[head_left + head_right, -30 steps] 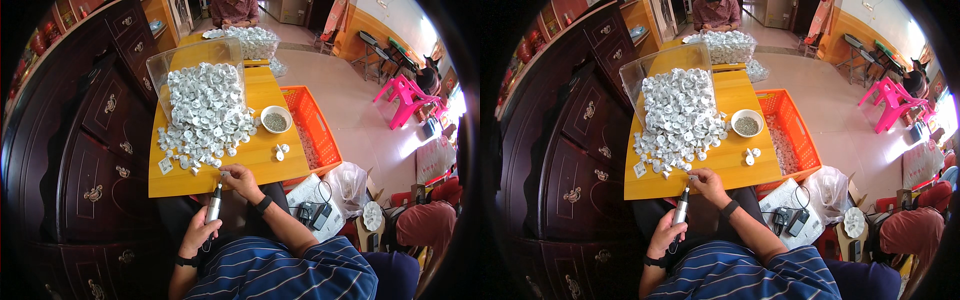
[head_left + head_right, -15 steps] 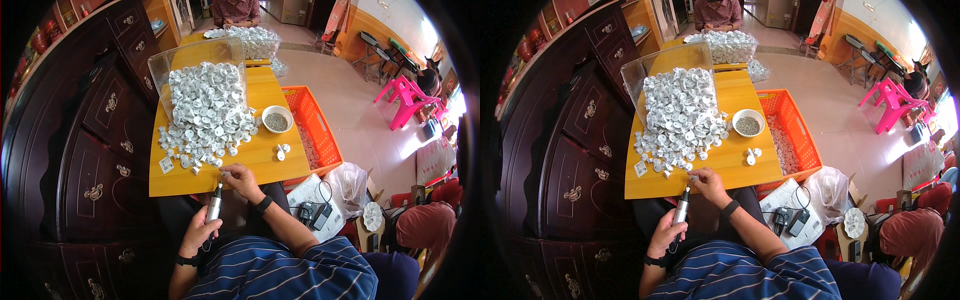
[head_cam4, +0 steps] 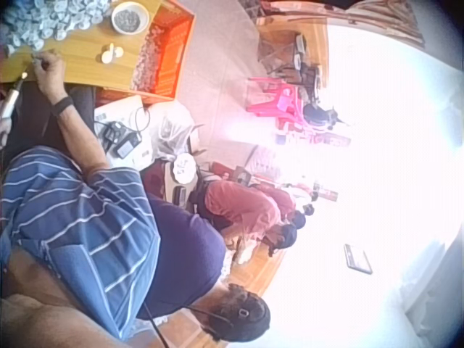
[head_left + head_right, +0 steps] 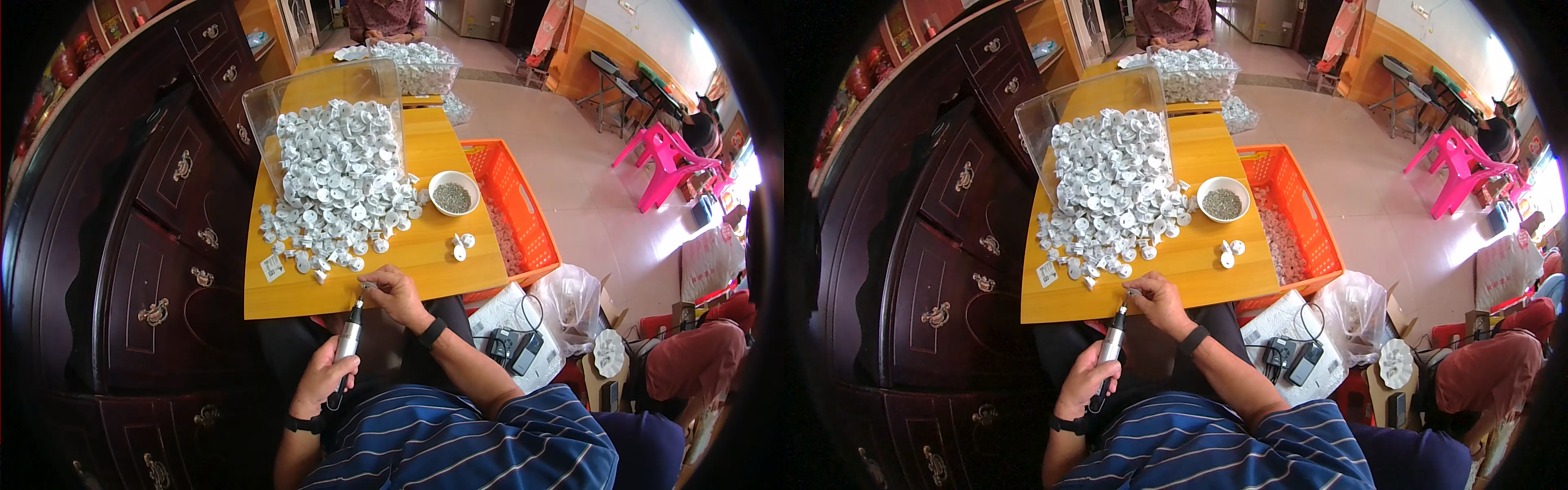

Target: The person uses a power screwdriver to fasten small metal screws from a bowl into white plastic components, repeating the process and placing the finished pieces into an orange crate.

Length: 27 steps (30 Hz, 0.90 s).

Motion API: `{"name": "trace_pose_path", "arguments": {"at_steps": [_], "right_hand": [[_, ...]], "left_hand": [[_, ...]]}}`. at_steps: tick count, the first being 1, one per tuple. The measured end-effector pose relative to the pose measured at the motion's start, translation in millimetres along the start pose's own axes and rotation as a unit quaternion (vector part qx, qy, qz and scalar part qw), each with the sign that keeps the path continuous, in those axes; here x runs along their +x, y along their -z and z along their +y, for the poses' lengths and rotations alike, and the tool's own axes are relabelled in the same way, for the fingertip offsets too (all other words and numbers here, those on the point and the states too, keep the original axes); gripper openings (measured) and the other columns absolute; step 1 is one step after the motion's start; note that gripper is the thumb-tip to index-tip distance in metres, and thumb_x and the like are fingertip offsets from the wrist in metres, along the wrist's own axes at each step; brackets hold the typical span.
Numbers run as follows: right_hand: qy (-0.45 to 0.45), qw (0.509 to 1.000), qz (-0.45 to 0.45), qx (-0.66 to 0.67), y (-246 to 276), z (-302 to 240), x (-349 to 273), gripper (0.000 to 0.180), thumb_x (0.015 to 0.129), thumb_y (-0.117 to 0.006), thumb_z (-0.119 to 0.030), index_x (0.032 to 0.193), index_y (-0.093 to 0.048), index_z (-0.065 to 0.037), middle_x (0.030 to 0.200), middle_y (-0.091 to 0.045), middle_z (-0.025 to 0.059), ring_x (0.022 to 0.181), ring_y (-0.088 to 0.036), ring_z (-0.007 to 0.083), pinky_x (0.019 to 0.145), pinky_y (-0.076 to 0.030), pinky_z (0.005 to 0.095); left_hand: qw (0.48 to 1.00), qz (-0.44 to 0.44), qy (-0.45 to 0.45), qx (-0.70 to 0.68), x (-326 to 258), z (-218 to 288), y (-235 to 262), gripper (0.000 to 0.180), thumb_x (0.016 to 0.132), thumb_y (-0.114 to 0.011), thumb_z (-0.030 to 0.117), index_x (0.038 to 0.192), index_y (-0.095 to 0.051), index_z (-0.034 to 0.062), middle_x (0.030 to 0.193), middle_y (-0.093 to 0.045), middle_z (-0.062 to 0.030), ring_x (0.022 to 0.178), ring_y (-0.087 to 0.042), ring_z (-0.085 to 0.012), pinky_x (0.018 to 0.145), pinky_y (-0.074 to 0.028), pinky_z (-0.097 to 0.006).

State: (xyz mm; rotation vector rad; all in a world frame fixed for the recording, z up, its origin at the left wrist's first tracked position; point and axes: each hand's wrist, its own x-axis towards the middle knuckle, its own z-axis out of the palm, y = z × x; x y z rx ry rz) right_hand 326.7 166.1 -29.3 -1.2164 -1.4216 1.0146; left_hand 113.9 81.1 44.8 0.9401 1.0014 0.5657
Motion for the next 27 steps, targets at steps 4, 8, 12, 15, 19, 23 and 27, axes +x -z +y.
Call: {"name": "trace_pose_path", "arguments": {"at_steps": [4, 8, 12, 15, 19, 23, 27], "right_hand": [[0.006, 1.000, 0.007, 0.013, -1, 6, 0, 0.026, 0.083, -0.069, 0.002, 0.107, -0.074, -0.007, 0.089, -0.060, 0.0032, 0.078, -0.061, 0.0115, 0.071, -0.051, 0.0245], [0.072, 0.996, 0.012, -0.043, -3, -1, -1, 0.022, 0.079, -0.071, 0.001, 0.098, -0.076, -0.009, 0.082, -0.060, 0.0056, 0.070, -0.059, 0.0162, 0.065, -0.049, 0.0288], [0.025, 0.999, 0.008, -0.044, -8, 0, -3, 0.018, 0.082, -0.072, -0.002, 0.099, -0.075, -0.008, 0.083, -0.060, 0.0053, 0.072, -0.060, 0.0154, 0.065, -0.049, 0.0276], [0.014, 0.993, 0.065, 0.102, -8, 13, 4, 0.019, 0.087, -0.071, -0.006, 0.106, -0.073, -0.007, 0.088, -0.063, 0.0027, 0.075, -0.060, 0.0119, 0.066, -0.049, 0.0252], [-0.119, 0.970, -0.007, 0.214, 9, -1, 9, 0.029, 0.097, -0.064, -0.019, 0.123, -0.065, -0.006, 0.091, -0.066, -0.0019, 0.076, -0.054, 0.0041, 0.068, -0.048, 0.0208], [-0.047, 0.997, 0.055, -0.010, 25, -16, 12, 0.024, 0.091, -0.068, -0.018, 0.111, -0.065, -0.005, 0.087, -0.069, 0.0087, 0.075, -0.065, 0.0186, 0.069, -0.052, 0.0325], [0.030, 0.966, 0.064, -0.248, 49, -14, 23, 0.016, 0.087, -0.065, -0.019, 0.096, -0.063, -0.006, 0.087, -0.068, 0.0196, 0.078, -0.066, 0.0377, 0.069, -0.053, 0.0472]], "left_hand": [[1.000, -0.006, 0.007, -0.003, 0, 3, -1, 0.024, 0.091, -0.062, 0.012, 0.112, -0.051, 0.0043, 0.078, -0.057, -0.0030, 0.057, -0.056, -0.0100, 0.052, -0.049, -0.024], [1.000, 0.007, 0.025, -0.011, 4, -5, 2, 0.024, 0.092, -0.062, 0.012, 0.111, -0.051, 0.0048, 0.077, -0.057, -0.0026, 0.056, -0.056, -0.0098, 0.051, -0.048, -0.024], [1.000, 0.014, 0.019, -0.011, 10, -8, 2, 0.026, 0.091, -0.062, 0.012, 0.113, -0.050, 0.0053, 0.077, -0.057, -0.0021, 0.056, -0.056, -0.0093, 0.050, -0.047, -0.024], [1.000, 0.013, 0.008, -0.011, 10, 2, 1, 0.027, 0.091, -0.062, 0.012, 0.115, -0.050, 0.0055, 0.077, -0.057, -0.0020, 0.056, -0.056, -0.0091, 0.050, -0.047, -0.024], [1.000, 0.001, -0.002, -0.022, 3, 5, 5, 0.028, 0.091, -0.063, 0.012, 0.115, -0.049, 0.0055, 0.078, -0.057, -0.0020, 0.057, -0.057, -0.0091, 0.051, -0.047, -0.024], [0.999, 0.002, -0.005, -0.032, -7, -3, 7, 0.028, 0.090, -0.063, 0.012, 0.114, -0.050, 0.0054, 0.077, -0.058, -0.0022, 0.057, -0.057, -0.0093, 0.051, -0.047, -0.023], [1.000, 0.013, -0.003, -0.024, -9, -6, 4, 0.027, 0.088, -0.063, 0.013, 0.111, -0.050, 0.0063, 0.076, -0.058, -0.0019, 0.057, -0.057, -0.0093, 0.051, -0.047, -0.023]]}}
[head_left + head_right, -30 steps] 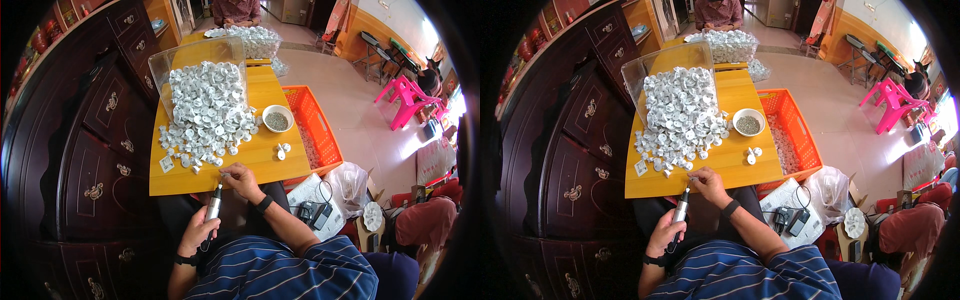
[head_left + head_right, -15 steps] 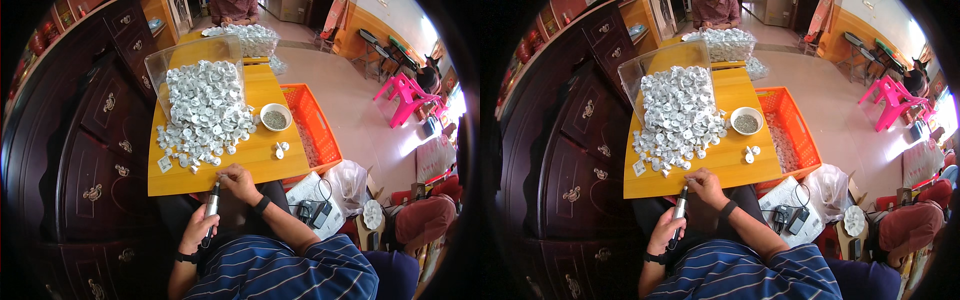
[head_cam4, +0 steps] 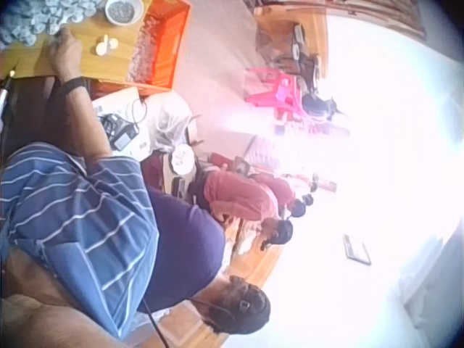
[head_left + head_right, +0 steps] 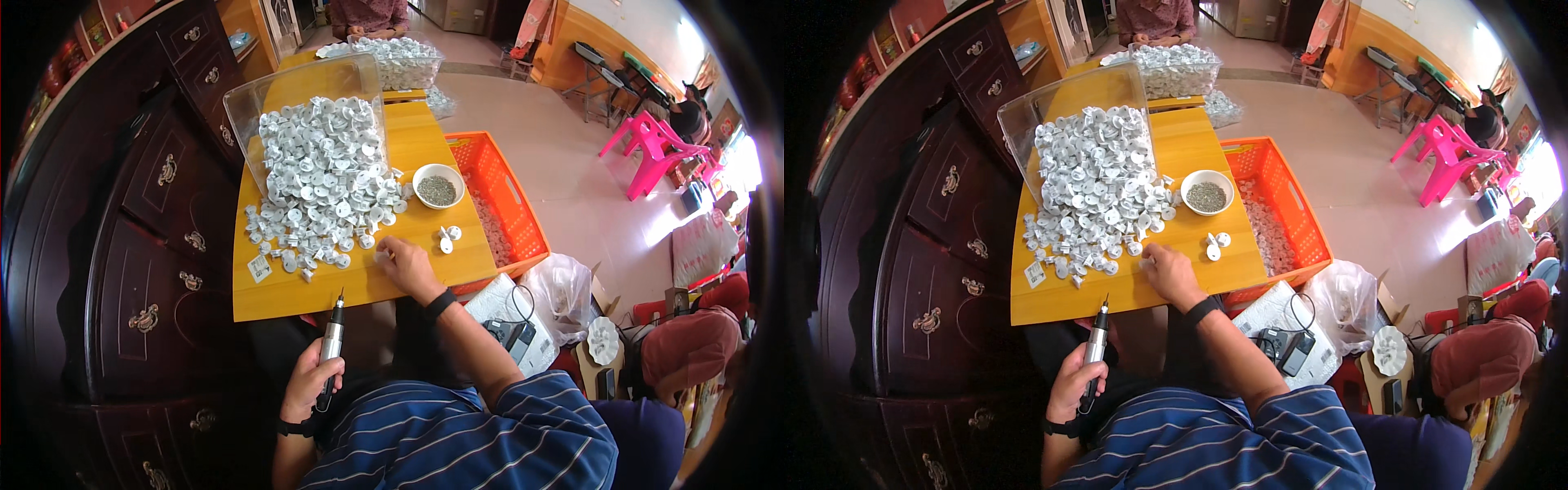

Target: The person uses a power screwdriver to fasten small metal screws from a bowl into white plastic components, repeating the process and placing the finished pieces into an orange crate.

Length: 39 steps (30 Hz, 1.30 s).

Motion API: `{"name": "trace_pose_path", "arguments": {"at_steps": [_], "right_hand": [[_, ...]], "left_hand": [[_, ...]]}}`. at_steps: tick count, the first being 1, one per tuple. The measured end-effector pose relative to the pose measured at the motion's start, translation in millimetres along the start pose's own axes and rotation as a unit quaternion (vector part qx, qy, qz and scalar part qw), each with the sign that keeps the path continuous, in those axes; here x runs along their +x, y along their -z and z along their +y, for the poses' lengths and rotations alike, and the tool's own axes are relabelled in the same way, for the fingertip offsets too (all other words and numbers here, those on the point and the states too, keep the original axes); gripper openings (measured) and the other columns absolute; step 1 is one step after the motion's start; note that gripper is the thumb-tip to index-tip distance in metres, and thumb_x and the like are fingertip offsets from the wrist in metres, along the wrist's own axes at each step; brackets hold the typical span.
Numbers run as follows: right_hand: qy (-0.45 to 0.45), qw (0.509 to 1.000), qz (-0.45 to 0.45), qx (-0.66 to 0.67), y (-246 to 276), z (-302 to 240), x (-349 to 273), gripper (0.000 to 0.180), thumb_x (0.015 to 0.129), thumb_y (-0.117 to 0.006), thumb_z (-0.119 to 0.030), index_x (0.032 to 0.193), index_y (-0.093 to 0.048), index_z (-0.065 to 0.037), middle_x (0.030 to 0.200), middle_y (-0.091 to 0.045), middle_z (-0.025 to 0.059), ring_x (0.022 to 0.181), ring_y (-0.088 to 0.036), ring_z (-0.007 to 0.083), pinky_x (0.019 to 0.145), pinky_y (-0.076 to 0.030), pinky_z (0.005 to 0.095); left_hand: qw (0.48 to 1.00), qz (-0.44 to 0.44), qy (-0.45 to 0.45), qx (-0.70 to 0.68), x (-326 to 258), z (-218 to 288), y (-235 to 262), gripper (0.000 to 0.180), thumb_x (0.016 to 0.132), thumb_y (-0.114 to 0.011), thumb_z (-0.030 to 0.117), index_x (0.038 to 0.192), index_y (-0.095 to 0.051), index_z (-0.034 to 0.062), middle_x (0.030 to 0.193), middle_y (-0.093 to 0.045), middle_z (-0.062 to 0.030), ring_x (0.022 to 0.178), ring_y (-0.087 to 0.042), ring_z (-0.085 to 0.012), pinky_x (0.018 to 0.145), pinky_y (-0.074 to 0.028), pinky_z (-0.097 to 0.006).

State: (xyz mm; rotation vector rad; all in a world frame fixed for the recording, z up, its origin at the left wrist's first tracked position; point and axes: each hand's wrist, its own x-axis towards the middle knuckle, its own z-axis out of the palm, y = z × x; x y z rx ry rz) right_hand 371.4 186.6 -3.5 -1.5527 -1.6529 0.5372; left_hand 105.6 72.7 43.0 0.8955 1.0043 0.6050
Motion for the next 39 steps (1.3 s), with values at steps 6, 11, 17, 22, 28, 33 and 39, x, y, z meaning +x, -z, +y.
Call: {"name": "trace_pose_path", "arguments": {"at_steps": [6, 11, 17, 22, 28, 33, 39], "right_hand": [[0.023, 0.993, -0.008, -0.113, 22, 11, 13, 0.011, 0.083, -0.064, -0.016, 0.091, -0.066, -0.008, 0.086, -0.065, 0.0190, 0.081, -0.066, 0.0398, 0.073, -0.053, 0.0493], [0.037, 0.994, 0.008, -0.105, 38, 11, 18, 0.016, 0.082, -0.066, -0.017, 0.095, -0.067, -0.008, 0.091, -0.066, 0.0188, 0.082, -0.066, 0.0388, 0.075, -0.053, 0.0475], [0.015, 1.000, 0.021, 0.012, 59, -3, 21, 0.011, 0.082, -0.069, -0.011, 0.090, -0.068, -0.003, 0.082, -0.071, 0.0119, 0.073, -0.069, 0.0290, 0.068, -0.055, 0.0357], [-0.022, 0.995, 0.003, 0.096, 45, 3, 0, 0.014, 0.085, -0.069, -0.013, 0.093, -0.069, -0.001, 0.082, -0.071, 0.0092, 0.068, -0.067, 0.0191, 0.065, -0.054, 0.0308], [-0.081, 0.987, -0.018, 0.140, 31, 11, -14, 0.016, 0.088, -0.069, -0.014, 0.093, -0.069, 0.001, 0.078, -0.070, 0.0068, 0.065, -0.064, 0.0118, 0.061, -0.051, 0.0269], [-0.061, 0.985, -0.007, 0.159, 22, 19, -21, 0.012, 0.087, -0.070, -0.011, 0.093, -0.069, 0.000, 0.073, -0.067, 0.0048, 0.063, -0.061, 0.0084, 0.058, -0.049, 0.0252], [-0.088, 0.977, 0.010, 0.193, 15, 24, -22, 0.009, 0.088, -0.069, -0.008, 0.091, -0.068, 0.000, 0.072, -0.065, 0.0038, 0.062, -0.058, 0.0078, 0.058, -0.047, 0.0241]], "left_hand": [[1.000, 0.014, -0.010, 0.012, -6, 3, 0, 0.026, 0.087, -0.063, 0.015, 0.109, -0.051, 0.0071, 0.075, -0.057, -0.0006, 0.056, -0.057, -0.0088, 0.049, -0.046, -0.023], [0.999, 0.046, -0.006, -0.005, -21, 5, 8, 0.033, 0.086, -0.062, 0.013, 0.115, -0.051, 0.0039, 0.075, -0.057, -0.0014, 0.056, -0.056, -0.0090, 0.051, -0.045, -0.022], [0.999, 0.005, 0.020, 0.046, -55, -9, 33, 0.046, 0.085, -0.067, 0.012, 0.127, -0.050, 0.0011, 0.075, -0.053, 0.0005, 0.061, -0.053, -0.0063, 0.055, -0.045, -0.022], [0.984, -0.016, 0.096, 0.151, -71, -11, 45, 0.054, 0.084, -0.072, 0.013, 0.132, -0.051, 0.0004, 0.078, -0.052, 0.0018, 0.066, -0.053, -0.0054, 0.059, -0.048, -0.022], [0.928, 0.040, 0.097, 0.357, -71, -28, 64, 0.057, 0.077, -0.077, 0.017, 0.128, -0.055, 0.0014, 0.083, -0.060, -0.0072, 0.075, -0.062, -0.0163, 0.070, -0.052, -0.032], [0.907, 0.071, 0.121, 0.398, -72, -39, 71, 0.061, 0.074, -0.078, 0.021, 0.127, -0.055, 0.0019, 0.086, -0.064, -0.0182, 0.080, -0.066, -0.0316, 0.075, -0.051, -0.038], [0.889, 0.042, 0.123, 0.438, -60, -40, 75, 0.058, 0.073, -0.078, 0.022, 0.123, -0.056, 0.0024, 0.092, -0.066, -0.0217, 0.087, -0.066, -0.0407, 0.076, -0.051, -0.042]]}}
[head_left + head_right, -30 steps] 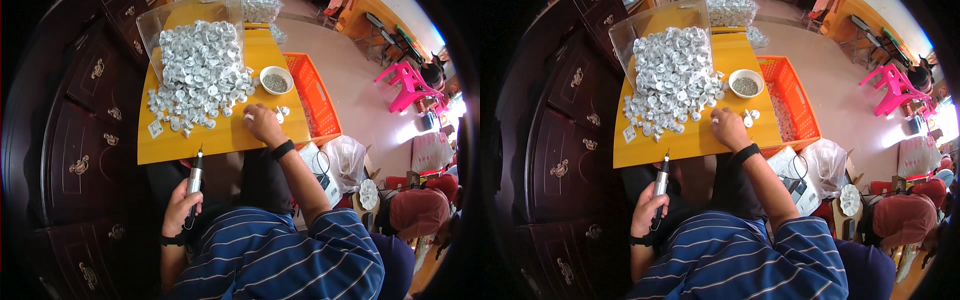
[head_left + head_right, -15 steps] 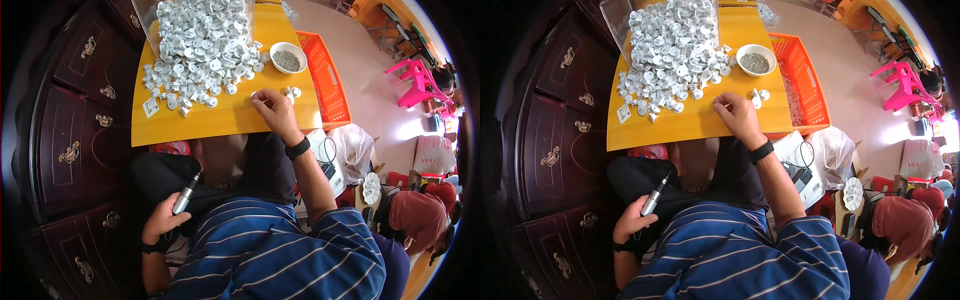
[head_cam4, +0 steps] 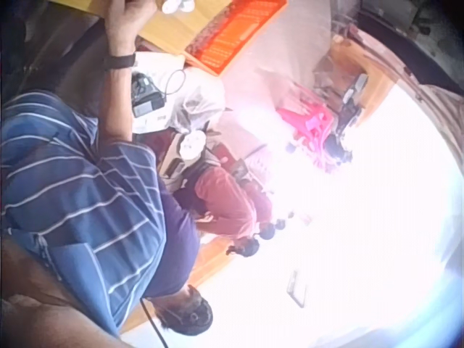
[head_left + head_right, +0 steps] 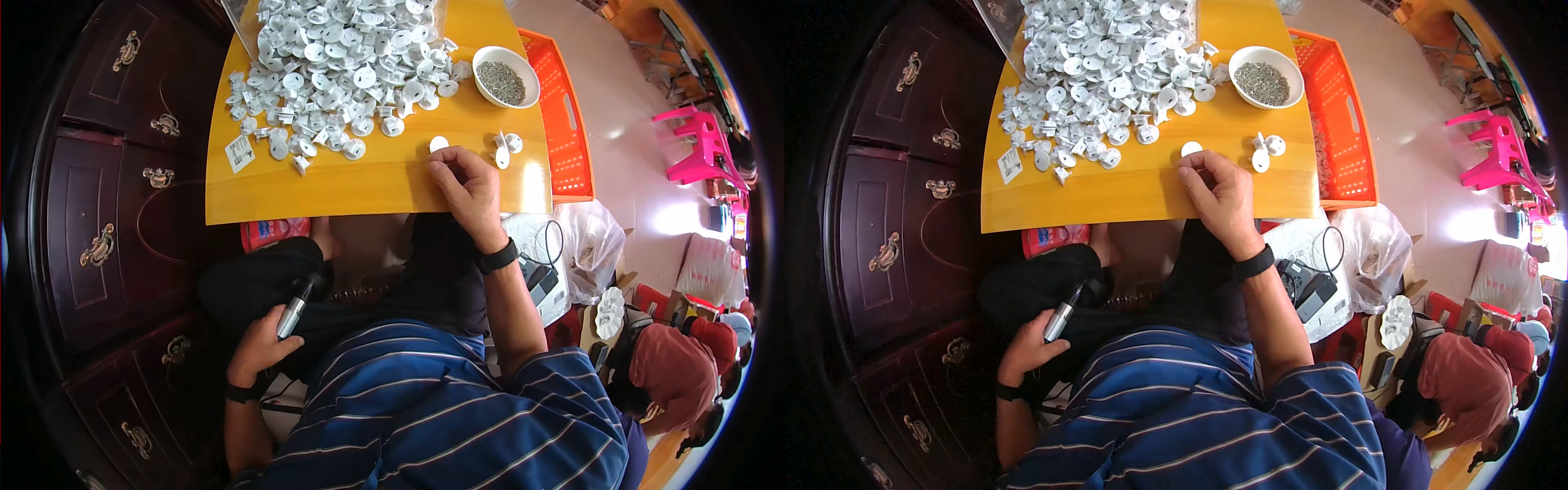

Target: The person uses a power screwdriver to fasten small metal screws from a bowl into white plastic components, repeating the process and placing the finished pieces into an orange crate.

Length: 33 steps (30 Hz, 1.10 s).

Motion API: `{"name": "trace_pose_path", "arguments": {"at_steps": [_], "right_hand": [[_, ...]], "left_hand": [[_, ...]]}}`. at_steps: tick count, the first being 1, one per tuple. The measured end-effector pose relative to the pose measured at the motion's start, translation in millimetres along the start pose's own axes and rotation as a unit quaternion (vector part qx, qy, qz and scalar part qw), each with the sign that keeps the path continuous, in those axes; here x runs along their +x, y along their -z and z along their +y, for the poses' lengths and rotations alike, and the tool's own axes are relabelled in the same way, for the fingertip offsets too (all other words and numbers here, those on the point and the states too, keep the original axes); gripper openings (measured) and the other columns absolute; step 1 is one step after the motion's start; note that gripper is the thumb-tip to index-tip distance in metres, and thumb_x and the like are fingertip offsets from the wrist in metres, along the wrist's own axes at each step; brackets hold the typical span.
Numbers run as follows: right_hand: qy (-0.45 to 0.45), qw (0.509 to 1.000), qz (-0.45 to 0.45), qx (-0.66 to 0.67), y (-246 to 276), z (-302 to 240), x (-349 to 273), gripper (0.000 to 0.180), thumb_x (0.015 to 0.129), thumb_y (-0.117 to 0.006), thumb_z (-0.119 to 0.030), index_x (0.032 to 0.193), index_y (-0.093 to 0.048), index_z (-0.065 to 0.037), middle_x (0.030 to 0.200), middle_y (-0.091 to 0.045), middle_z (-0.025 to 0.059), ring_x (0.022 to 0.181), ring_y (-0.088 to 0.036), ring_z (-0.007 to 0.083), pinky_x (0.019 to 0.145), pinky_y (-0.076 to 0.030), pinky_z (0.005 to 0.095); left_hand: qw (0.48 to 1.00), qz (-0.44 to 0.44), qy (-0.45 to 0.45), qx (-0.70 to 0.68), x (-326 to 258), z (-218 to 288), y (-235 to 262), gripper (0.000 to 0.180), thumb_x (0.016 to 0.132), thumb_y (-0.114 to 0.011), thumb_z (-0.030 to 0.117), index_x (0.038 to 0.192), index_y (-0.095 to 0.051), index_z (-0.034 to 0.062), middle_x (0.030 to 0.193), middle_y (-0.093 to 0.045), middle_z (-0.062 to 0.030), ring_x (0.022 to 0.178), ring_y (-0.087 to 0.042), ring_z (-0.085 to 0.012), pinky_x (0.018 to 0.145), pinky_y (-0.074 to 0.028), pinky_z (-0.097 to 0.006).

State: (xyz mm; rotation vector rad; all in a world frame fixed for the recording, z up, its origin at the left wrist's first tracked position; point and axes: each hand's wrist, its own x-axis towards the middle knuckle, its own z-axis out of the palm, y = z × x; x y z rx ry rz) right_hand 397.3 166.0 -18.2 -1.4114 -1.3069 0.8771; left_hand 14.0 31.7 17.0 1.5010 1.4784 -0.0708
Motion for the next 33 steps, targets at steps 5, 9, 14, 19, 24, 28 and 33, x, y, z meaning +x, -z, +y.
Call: {"name": "trace_pose_path", "arguments": {"at_steps": [5, 9, 14, 19, 24, 28, 33], "right_hand": [[0.024, 1.000, 0.007, -0.011, 1, -5, -1, 0.007, 0.087, -0.069, -0.006, 0.091, -0.068, -0.001, 0.074, -0.063, 0.0037, 0.063, -0.057, 0.0084, 0.059, -0.046, 0.0235], [0.012, 1.000, -0.007, -0.013, 3, -6, 0, 0.008, 0.088, -0.070, -0.006, 0.092, -0.068, -0.001, 0.075, -0.063, 0.0026, 0.064, -0.056, 0.0074, 0.059, -0.045, 0.0230], [-0.037, 0.998, -0.030, 0.036, 6, -3, 0, 0.008, 0.091, -0.069, -0.007, 0.096, -0.067, -0.001, 0.079, -0.062, -0.0032, 0.070, -0.053, 0.0033, 0.064, -0.044, 0.0204], [-0.077, 0.995, -0.040, 0.040, 6, -10, 1, 0.009, 0.093, -0.067, -0.006, 0.100, -0.067, -0.001, 0.087, -0.064, -0.0042, 0.080, -0.056, 0.0022, 0.075, -0.046, 0.0192], [-0.116, 0.984, -0.057, 0.119, 11, -10, 2, 0.009, 0.093, -0.067, -0.005, 0.102, -0.066, -0.001, 0.093, -0.066, -0.0022, 0.086, -0.059, 0.0047, 0.080, -0.047, 0.0207], [-0.090, 0.988, -0.057, 0.113, 13, -14, -2, 0.010, 0.094, -0.066, -0.005, 0.103, -0.066, -0.002, 0.094, -0.067, -0.0009, 0.086, -0.061, 0.0061, 0.081, -0.048, 0.0211], [-0.035, 0.990, -0.026, 0.137, 6, -40, -6, 0.009, 0.095, -0.065, -0.009, 0.101, -0.066, -0.002, 0.091, -0.066, 0.0018, 0.077, -0.059, 0.0079, 0.074, -0.047, 0.0224]], "left_hand": [[1.000, 0.000, 0.021, 0.018, 15, 9, 5, 0.058, 0.073, -0.078, 0.022, 0.123, -0.056, 0.0021, 0.092, -0.065, -0.0231, 0.087, -0.065, -0.0414, 0.076, -0.051, -0.043], [0.999, -0.004, 0.045, 0.019, 16, 11, 8, 0.059, 0.074, -0.078, 0.021, 0.125, -0.055, 0.0021, 0.091, -0.065, -0.0229, 0.086, -0.066, -0.0409, 0.075, -0.051, -0.042], [0.996, 0.009, 0.047, -0.069, 4, 16, 11, 0.063, 0.075, -0.078, 0.018, 0.130, -0.053, 0.0009, 0.093, -0.064, -0.0165, 0.085, -0.064, -0.0298, 0.079, -0.050, -0.037], [0.989, 0.052, 0.001, -0.137, -3, 13, 5, 0.065, 0.075, -0.078, 0.017, 0.133, -0.052, 0.0023, 0.087, -0.064, -0.0150, 0.079, -0.065, -0.0236, 0.076, -0.051, -0.035], [0.989, 0.055, -0.028, -0.138, -4, 7, 3, 0.065, 0.076, -0.077, 0.017, 0.134, -0.051, 0.0034, 0.088, -0.065, -0.0149, 0.081, -0.066, -0.0230, 0.077, -0.051, -0.034], [0.990, 0.075, -0.021, -0.118, -13, 7, -1, 0.064, 0.077, -0.076, 0.019, 0.134, -0.051, 0.0039, 0.088, -0.065, -0.0158, 0.081, -0.066, -0.0266, 0.076, -0.051, -0.035], [0.986, 0.109, -0.023, -0.124, -28, 1, -18, 0.062, 0.078, -0.076, 0.021, 0.133, -0.051, 0.0045, 0.089, -0.065, -0.0172, 0.082, -0.067, -0.0304, 0.076, -0.051, -0.038]]}}
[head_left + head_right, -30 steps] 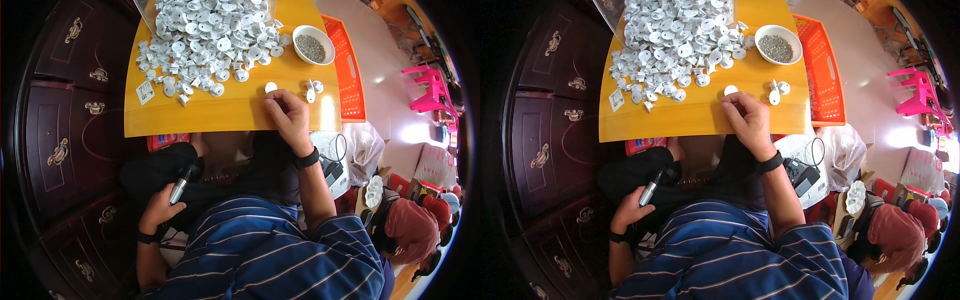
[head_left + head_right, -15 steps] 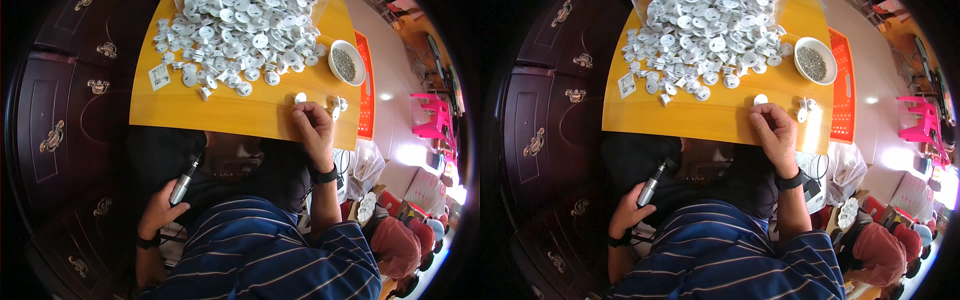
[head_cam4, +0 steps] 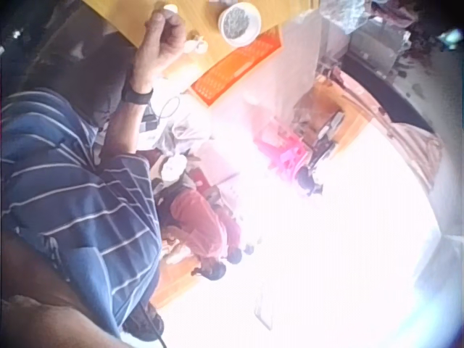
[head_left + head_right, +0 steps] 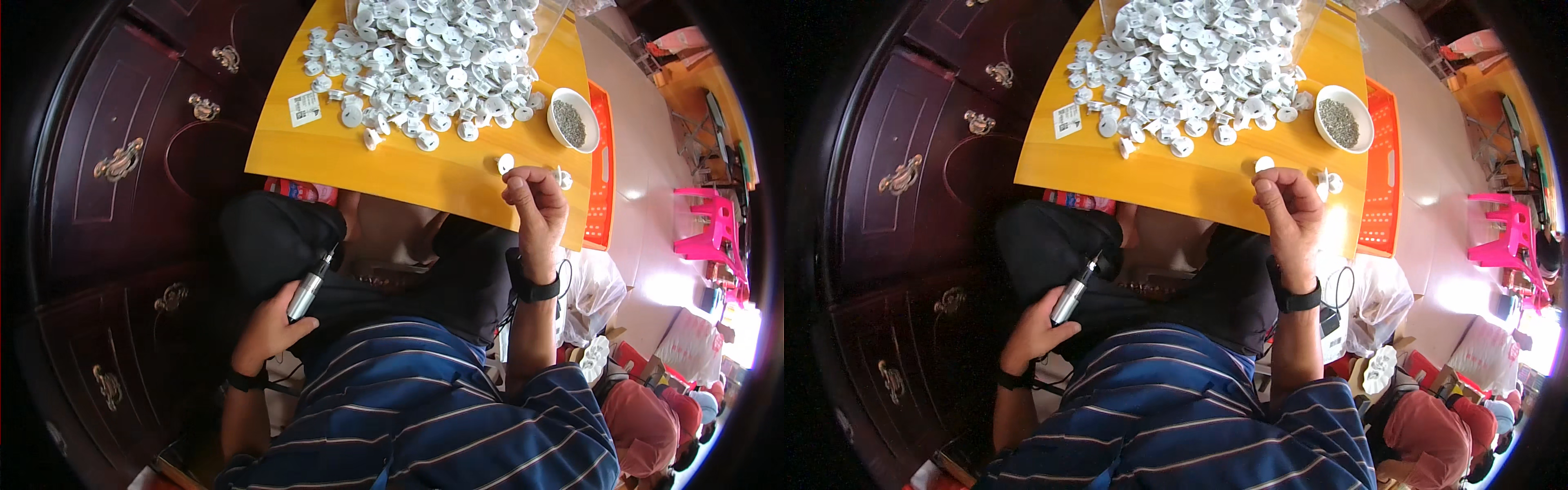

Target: The person uses a power screwdriver to fasten small metal screws from a bowl into white plastic components, repeating the process and placing the finished pieces into an orange crate.

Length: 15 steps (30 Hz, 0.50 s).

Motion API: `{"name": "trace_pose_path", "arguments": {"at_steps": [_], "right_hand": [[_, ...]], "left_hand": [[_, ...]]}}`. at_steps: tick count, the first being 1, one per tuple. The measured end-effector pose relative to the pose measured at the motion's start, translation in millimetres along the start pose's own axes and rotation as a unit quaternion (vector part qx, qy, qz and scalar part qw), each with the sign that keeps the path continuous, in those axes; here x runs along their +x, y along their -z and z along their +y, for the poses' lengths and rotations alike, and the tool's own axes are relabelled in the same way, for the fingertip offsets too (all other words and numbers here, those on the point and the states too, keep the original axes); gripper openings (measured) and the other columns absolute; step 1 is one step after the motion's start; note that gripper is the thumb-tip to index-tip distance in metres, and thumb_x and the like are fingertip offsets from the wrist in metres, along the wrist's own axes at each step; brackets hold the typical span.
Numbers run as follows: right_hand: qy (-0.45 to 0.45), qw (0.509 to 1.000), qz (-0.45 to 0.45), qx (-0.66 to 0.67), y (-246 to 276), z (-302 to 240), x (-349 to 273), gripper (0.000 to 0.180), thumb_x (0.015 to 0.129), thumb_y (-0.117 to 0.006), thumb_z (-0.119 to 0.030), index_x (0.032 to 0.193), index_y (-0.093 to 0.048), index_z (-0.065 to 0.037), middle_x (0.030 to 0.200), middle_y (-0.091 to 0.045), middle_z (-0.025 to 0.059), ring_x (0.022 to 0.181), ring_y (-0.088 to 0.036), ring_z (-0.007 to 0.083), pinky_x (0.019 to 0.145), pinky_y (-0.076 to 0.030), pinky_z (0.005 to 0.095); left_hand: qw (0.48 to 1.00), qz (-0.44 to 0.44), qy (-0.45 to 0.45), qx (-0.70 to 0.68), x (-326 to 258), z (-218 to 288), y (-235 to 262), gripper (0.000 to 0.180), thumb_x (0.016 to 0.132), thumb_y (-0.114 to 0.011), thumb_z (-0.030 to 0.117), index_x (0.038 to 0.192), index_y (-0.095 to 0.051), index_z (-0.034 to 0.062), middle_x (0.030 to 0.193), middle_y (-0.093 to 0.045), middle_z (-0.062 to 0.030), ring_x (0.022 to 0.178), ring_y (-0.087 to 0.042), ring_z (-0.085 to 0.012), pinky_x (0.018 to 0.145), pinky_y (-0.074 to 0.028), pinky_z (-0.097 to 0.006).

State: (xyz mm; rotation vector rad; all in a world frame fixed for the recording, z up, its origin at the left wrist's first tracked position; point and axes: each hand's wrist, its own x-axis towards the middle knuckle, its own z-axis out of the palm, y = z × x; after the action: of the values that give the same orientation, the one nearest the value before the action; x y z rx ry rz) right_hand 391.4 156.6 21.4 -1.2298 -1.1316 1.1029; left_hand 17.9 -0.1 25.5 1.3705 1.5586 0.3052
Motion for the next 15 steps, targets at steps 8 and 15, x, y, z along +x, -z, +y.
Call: {"name": "trace_pose_path", "arguments": {"at_steps": [8, 15], "right_hand": [[0.183, 0.968, -0.136, 0.103, -26, -86, -37, 0.010, 0.093, -0.064, -0.005, 0.100, -0.062, 0.001, 0.097, -0.066, 0.0107, 0.081, -0.062, 0.0143, 0.075, -0.051, 0.0272], [0.382, 0.744, -0.427, 0.344, -67, -159, -109, 0.018, 0.086, -0.077, -0.018, 0.080, -0.069, -0.002, 0.091, -0.068, 0.0154, 0.074, -0.068, 0.0208, 0.058, -0.054, 0.0287]], "left_hand": [[1.000, 0.025, 0.000, 0.013, -24, -13, -22, 0.061, 0.077, -0.076, 0.022, 0.130, -0.052, 0.0047, 0.095, -0.067, -0.0183, 0.087, -0.067, -0.0342, 0.077, -0.051, -0.039], [0.999, 0.035, -0.018, 0.024, -38, -15, -44, 0.063, 0.076, -0.078, 0.025, 0.129, -0.052, 0.0028, 0.102, -0.068, -0.0217, 0.094, -0.068, -0.0371, 0.081, -0.052, -0.040]]}}
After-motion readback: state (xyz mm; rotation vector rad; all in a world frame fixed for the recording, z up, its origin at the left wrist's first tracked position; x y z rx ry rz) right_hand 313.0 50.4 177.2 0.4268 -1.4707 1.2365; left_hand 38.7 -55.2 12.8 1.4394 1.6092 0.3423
